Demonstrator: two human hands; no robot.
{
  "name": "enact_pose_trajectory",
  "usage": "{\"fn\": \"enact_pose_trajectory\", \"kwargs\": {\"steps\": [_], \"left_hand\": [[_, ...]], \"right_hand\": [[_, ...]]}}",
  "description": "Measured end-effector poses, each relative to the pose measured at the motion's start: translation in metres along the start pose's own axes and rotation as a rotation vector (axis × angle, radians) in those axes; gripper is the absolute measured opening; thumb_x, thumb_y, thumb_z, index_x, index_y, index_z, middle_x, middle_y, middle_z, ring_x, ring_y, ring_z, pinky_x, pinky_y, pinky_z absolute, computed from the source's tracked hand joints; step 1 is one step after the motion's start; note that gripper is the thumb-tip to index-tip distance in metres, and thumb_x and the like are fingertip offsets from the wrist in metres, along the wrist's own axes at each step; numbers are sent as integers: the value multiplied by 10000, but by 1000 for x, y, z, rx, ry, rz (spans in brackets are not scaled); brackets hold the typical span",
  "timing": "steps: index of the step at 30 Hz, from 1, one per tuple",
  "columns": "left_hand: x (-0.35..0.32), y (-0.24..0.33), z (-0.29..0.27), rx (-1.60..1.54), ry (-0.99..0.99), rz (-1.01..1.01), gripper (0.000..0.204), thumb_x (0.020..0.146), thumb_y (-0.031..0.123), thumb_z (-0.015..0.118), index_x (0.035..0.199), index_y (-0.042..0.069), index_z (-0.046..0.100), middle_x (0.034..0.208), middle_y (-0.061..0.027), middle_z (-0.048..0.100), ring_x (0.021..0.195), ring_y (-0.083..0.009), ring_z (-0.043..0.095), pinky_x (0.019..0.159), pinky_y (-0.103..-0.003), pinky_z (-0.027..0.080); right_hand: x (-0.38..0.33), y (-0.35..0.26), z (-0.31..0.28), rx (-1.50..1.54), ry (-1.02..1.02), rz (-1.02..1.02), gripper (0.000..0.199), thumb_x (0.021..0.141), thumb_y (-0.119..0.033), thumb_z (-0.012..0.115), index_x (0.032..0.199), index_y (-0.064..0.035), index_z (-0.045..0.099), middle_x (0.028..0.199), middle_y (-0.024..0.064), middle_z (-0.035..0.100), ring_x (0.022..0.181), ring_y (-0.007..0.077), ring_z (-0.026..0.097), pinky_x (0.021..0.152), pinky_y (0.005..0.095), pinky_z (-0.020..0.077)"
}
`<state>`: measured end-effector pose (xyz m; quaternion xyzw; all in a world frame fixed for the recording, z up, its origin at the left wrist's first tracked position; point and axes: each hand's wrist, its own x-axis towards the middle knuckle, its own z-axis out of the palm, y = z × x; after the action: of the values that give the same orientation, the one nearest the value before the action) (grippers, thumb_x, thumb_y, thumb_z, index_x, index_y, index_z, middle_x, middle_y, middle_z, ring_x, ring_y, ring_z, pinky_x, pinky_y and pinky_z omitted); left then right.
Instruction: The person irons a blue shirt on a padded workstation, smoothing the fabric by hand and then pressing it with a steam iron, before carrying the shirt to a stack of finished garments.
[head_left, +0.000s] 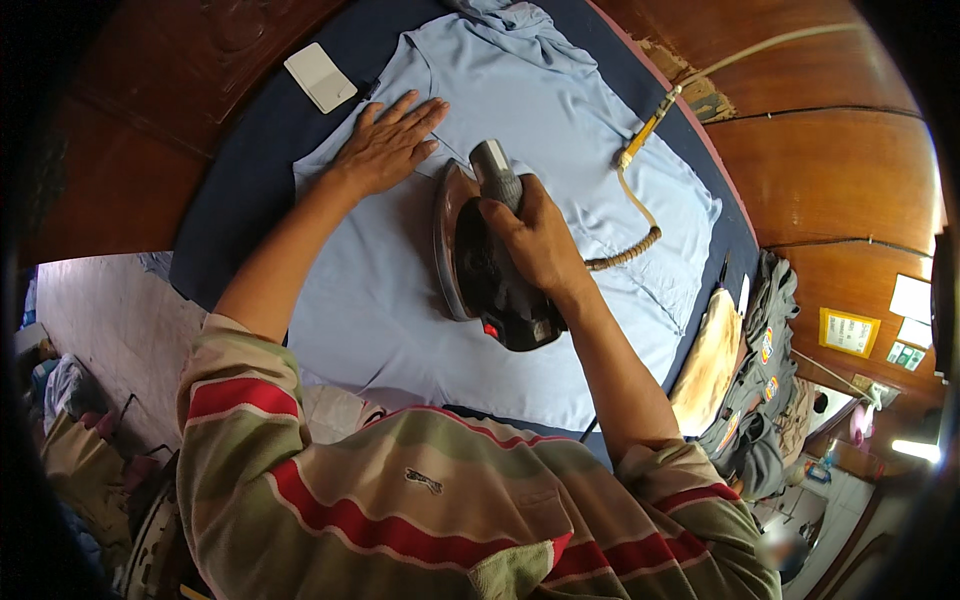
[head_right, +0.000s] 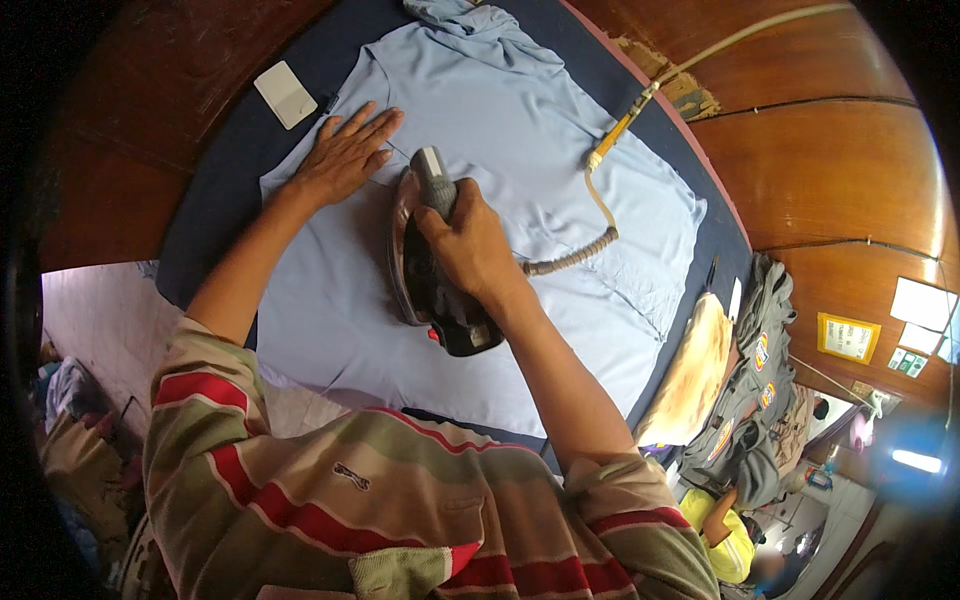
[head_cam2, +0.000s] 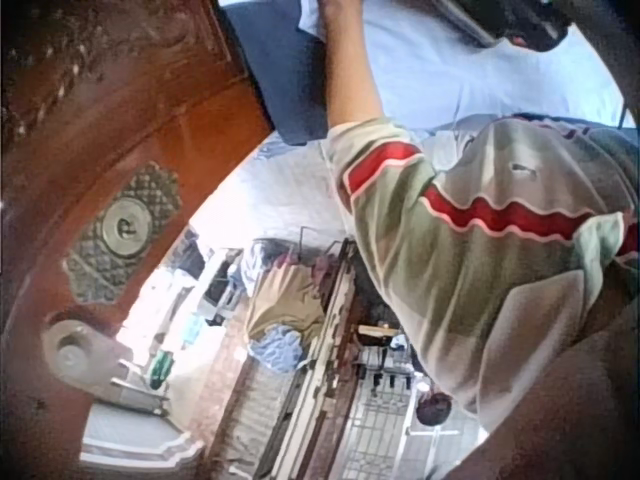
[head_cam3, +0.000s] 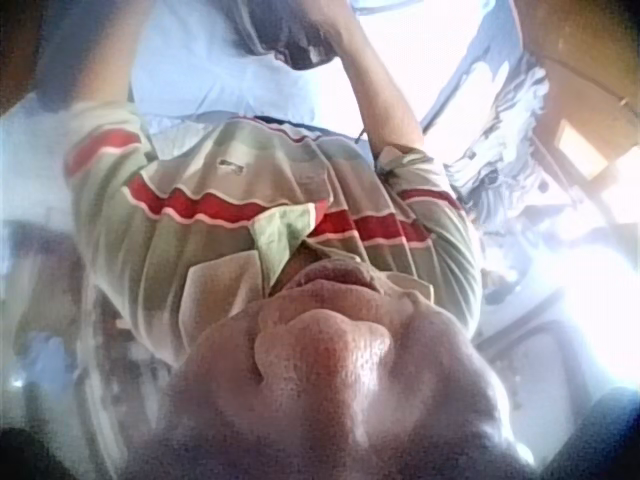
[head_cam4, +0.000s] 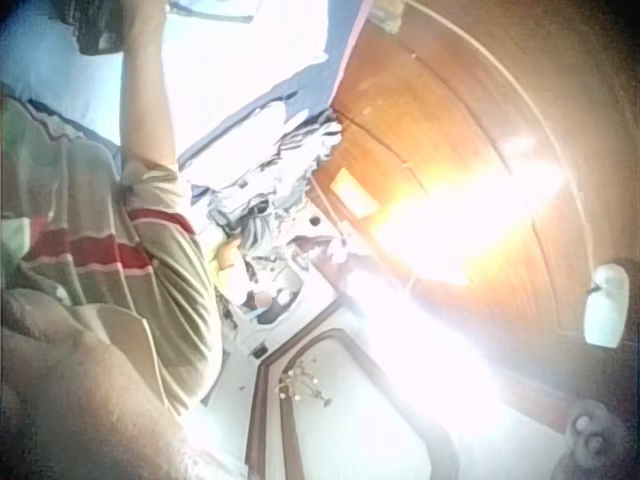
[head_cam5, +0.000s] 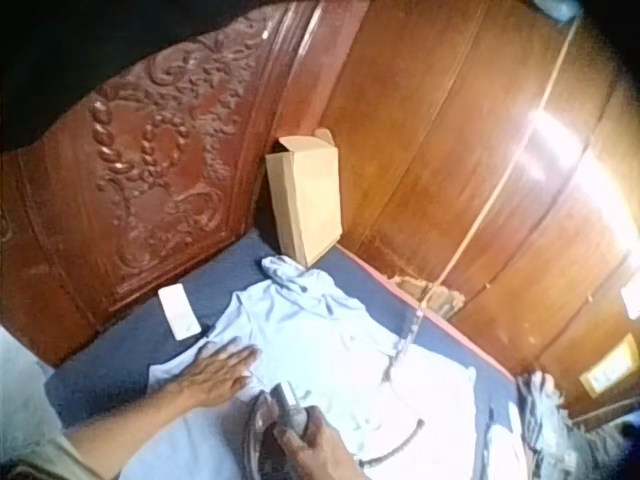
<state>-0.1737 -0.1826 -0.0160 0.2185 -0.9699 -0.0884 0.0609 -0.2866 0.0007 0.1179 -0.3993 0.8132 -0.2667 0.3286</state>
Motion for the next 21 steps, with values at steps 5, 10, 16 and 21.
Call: {"fn": "enact_pose_trajectory", "kwargs": {"steps": [5, 10, 16, 21], "left_hand": [[-1, 4, 2, 27, 3, 2, 563, 959, 470, 166, 1447, 191, 166, 1489, 19, 214, 1383, -205, 144, 1081, -458, 114], [2, 0, 0, -37, 15, -19, 521, 966, 398, 228, 1445, 200, 175, 1472, 25, 264, 1370, -213, 192, 1061, -433, 165], [11, -16, 0, -350, -9, -11, 509, 968, 404, 224, 1436, 204, 211, 1445, 12, 323, 1350, -233, 251, 1042, -415, 201], [10, -9, -10, -455, 35, -31, 472, 967, 357, 273, 1393, 157, 316, 1435, -19, 338, 1338, -243, 278, 1032, -429, 217]], "right_hand": [[3, 5, 4, 37, 22, -32, 413, 813, -319, 539, 949, 62, 455, 855, 293, 584, 821, 413, 586, 743, 428, 442], [-8, 1, 0, 52, -8, -27, 406, 815, -301, 547, 952, 67, 445, 858, 297, 583, 838, 421, 586, 743, 429, 443], [2, -17, -3, 7, -29, -90, 408, 823, -291, 541, 956, 80, 438, 854, 311, 581, 841, 425, 587, 746, 425, 447], [13, -13, 4, -4, -59, -43, 427, 824, -297, 541, 971, 90, 435, 855, 313, 580, 834, 439, 583, 747, 421, 447]]}}
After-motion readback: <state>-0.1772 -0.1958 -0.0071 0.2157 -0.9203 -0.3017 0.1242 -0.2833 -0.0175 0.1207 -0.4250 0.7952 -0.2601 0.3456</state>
